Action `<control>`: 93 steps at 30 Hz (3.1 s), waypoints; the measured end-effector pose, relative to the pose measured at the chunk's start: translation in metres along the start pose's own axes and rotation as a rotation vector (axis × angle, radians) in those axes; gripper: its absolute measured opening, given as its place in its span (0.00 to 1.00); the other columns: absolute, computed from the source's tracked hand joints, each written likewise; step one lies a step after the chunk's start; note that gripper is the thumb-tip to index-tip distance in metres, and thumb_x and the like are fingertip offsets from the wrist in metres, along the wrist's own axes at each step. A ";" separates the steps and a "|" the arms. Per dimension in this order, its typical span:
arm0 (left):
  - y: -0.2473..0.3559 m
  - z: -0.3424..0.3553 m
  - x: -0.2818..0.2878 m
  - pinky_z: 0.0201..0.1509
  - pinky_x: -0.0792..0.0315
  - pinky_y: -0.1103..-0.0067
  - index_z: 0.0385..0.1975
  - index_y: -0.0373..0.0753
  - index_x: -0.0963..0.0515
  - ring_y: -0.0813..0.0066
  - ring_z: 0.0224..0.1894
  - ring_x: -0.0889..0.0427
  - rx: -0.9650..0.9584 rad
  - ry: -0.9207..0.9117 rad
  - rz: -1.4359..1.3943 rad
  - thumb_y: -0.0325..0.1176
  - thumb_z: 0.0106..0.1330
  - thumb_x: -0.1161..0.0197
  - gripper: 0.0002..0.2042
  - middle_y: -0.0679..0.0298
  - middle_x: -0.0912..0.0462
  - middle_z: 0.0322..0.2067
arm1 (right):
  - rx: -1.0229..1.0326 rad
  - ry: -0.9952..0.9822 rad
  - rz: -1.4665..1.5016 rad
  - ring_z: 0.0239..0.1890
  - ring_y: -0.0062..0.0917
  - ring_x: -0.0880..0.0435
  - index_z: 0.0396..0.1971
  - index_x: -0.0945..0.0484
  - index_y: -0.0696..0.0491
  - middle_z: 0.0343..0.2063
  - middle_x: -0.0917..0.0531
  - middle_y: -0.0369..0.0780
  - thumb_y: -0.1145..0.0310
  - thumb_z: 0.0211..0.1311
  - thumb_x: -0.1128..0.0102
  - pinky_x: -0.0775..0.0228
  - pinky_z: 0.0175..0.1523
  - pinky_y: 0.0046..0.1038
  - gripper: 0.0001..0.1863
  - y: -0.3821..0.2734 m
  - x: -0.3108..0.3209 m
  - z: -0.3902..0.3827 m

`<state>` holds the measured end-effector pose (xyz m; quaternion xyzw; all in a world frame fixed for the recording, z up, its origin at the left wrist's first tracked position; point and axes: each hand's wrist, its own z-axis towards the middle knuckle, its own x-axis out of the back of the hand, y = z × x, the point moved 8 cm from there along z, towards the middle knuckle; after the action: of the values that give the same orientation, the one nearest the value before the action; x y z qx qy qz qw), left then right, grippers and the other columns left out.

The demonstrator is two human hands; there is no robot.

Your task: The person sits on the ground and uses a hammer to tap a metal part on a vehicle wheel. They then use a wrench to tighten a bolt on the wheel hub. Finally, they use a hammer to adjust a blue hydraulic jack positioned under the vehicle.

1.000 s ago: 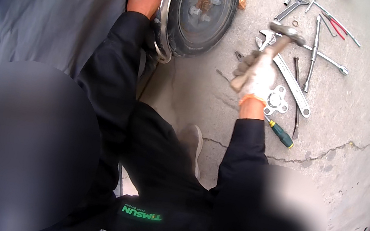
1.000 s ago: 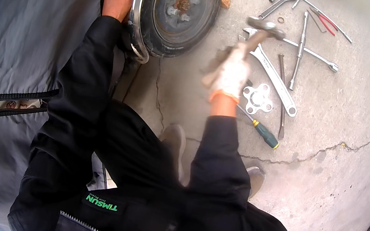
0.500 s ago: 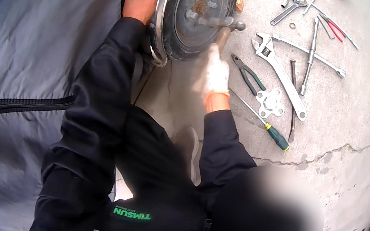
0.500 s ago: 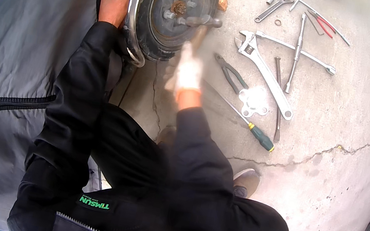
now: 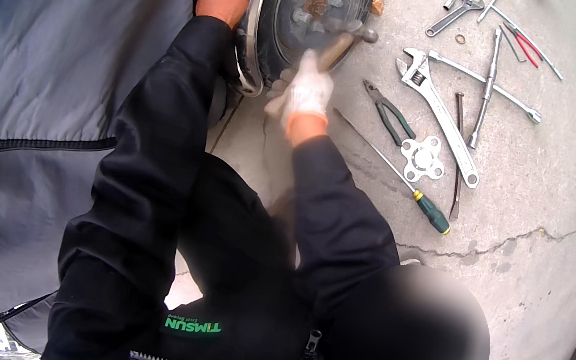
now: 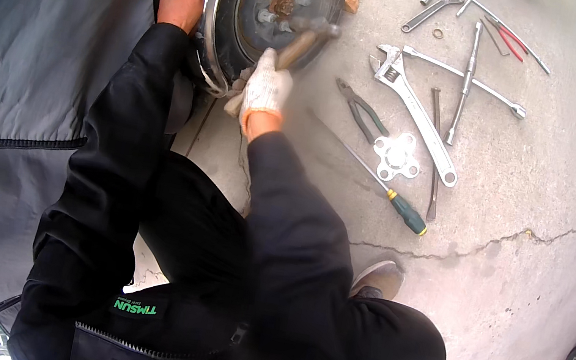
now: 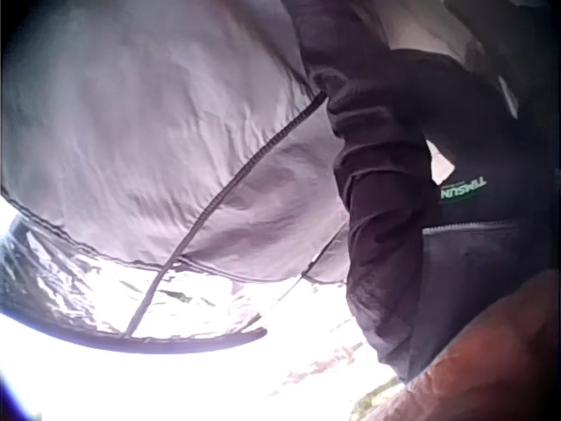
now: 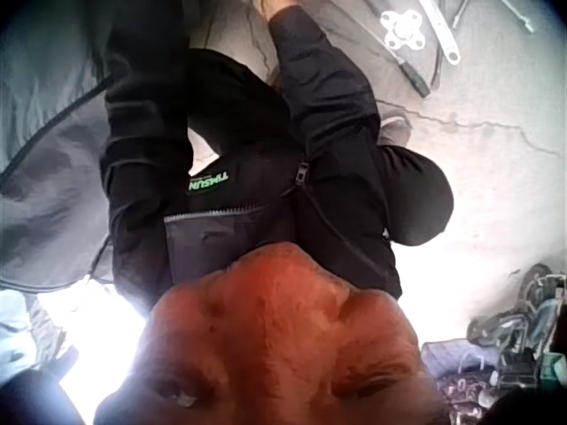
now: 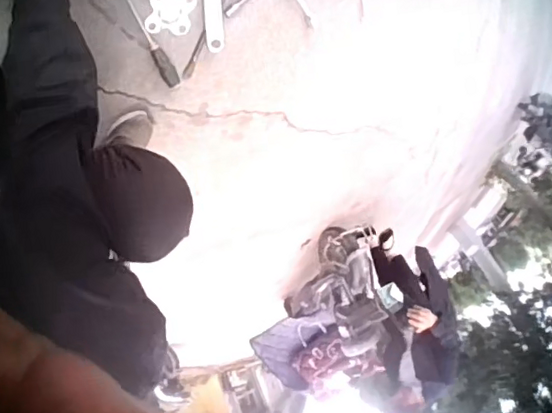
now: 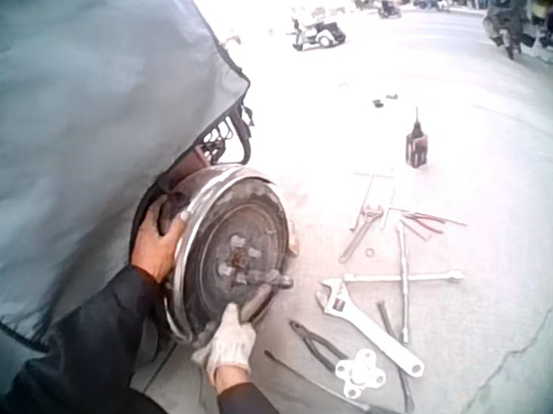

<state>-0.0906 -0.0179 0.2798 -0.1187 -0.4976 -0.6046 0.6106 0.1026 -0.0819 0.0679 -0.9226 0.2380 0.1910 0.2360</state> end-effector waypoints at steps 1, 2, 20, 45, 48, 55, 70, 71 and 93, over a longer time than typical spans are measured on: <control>-0.006 -0.001 0.004 0.67 0.40 0.72 0.62 0.30 0.33 0.55 0.64 0.31 0.017 -0.007 -0.033 0.55 0.60 0.36 0.38 0.45 0.29 0.61 | -0.143 -0.176 -0.054 0.31 0.35 0.19 0.55 0.32 0.62 0.36 0.20 0.47 0.46 0.70 0.57 0.25 0.37 0.37 0.31 0.022 -0.018 -0.005; -0.008 0.002 0.008 0.67 0.40 0.73 0.63 0.31 0.33 0.55 0.64 0.31 -0.039 0.001 -0.023 0.55 0.61 0.36 0.38 0.44 0.29 0.60 | -0.196 -0.227 -0.062 0.33 0.37 0.17 0.59 0.33 0.64 0.39 0.19 0.48 0.46 0.70 0.54 0.23 0.40 0.40 0.34 0.023 -0.012 -0.009; -0.033 0.032 -0.002 0.68 0.42 0.72 0.60 0.27 0.31 0.54 0.65 0.32 -0.001 -0.003 0.036 0.64 0.59 0.39 0.43 0.45 0.28 0.60 | 0.935 0.931 -1.405 0.47 0.47 0.17 0.48 0.23 0.64 0.41 0.17 0.55 0.49 0.57 0.39 0.27 0.51 0.39 0.32 -0.283 0.273 0.014; -0.004 0.019 0.003 0.66 0.39 0.70 0.62 0.25 0.37 0.49 0.62 0.30 0.071 -0.141 0.149 0.46 0.66 0.39 0.33 0.40 0.30 0.58 | 0.456 0.039 -2.298 0.45 0.43 0.15 0.54 0.32 0.63 0.43 0.18 0.54 0.70 0.52 0.39 0.22 0.49 0.36 0.27 -0.138 0.074 0.203; -0.003 0.015 0.003 0.64 0.37 0.69 0.61 0.24 0.37 0.48 0.60 0.28 0.093 -0.125 0.075 0.43 0.64 0.36 0.34 0.39 0.29 0.57 | 0.244 -0.117 -2.194 0.45 0.40 0.15 0.42 0.22 0.59 0.40 0.17 0.54 0.68 0.45 0.36 0.23 0.48 0.37 0.21 -0.154 0.069 0.202; -0.004 0.014 -0.006 0.71 0.47 0.68 0.66 0.25 0.41 0.51 0.69 0.39 0.149 -0.271 0.062 0.41 0.69 0.42 0.32 0.43 0.37 0.65 | 0.392 -0.267 -1.594 0.37 0.32 0.16 0.49 0.25 0.61 0.34 0.17 0.47 0.69 0.45 0.35 0.24 0.42 0.30 0.27 -0.237 0.003 0.098; 0.003 0.022 -0.005 0.71 0.47 0.70 0.65 0.27 0.38 0.59 0.67 0.35 0.074 -0.116 0.094 0.41 0.69 0.49 0.29 0.48 0.33 0.65 | -0.022 -0.580 -1.039 0.25 0.24 0.18 0.47 0.28 0.68 0.29 0.16 0.45 0.55 0.60 0.37 0.26 0.27 0.24 0.29 -0.116 -0.058 0.128; 0.006 0.021 -0.002 0.71 0.47 0.71 0.65 0.27 0.39 0.59 0.67 0.35 0.050 -0.122 0.156 0.40 0.70 0.50 0.29 0.47 0.33 0.65 | -0.130 -0.630 -1.008 0.23 0.24 0.18 0.47 0.30 0.68 0.29 0.16 0.46 0.56 0.61 0.38 0.27 0.25 0.24 0.28 -0.107 -0.061 0.115; 0.087 -0.218 -0.119 0.26 0.28 0.79 0.57 0.32 0.33 0.77 0.21 0.26 1.509 -0.439 -0.639 0.41 0.74 0.49 0.20 0.66 0.27 0.28 | -0.856 -0.661 0.073 0.22 0.22 0.28 0.39 0.25 0.53 0.29 0.20 0.38 0.61 0.69 0.53 0.35 0.29 0.28 0.12 -0.039 -0.079 0.069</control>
<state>0.1115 -0.0860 0.1264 0.3521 -0.8845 -0.2173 0.2154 0.0420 0.0118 0.0621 -0.8182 0.0841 0.5589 -0.1054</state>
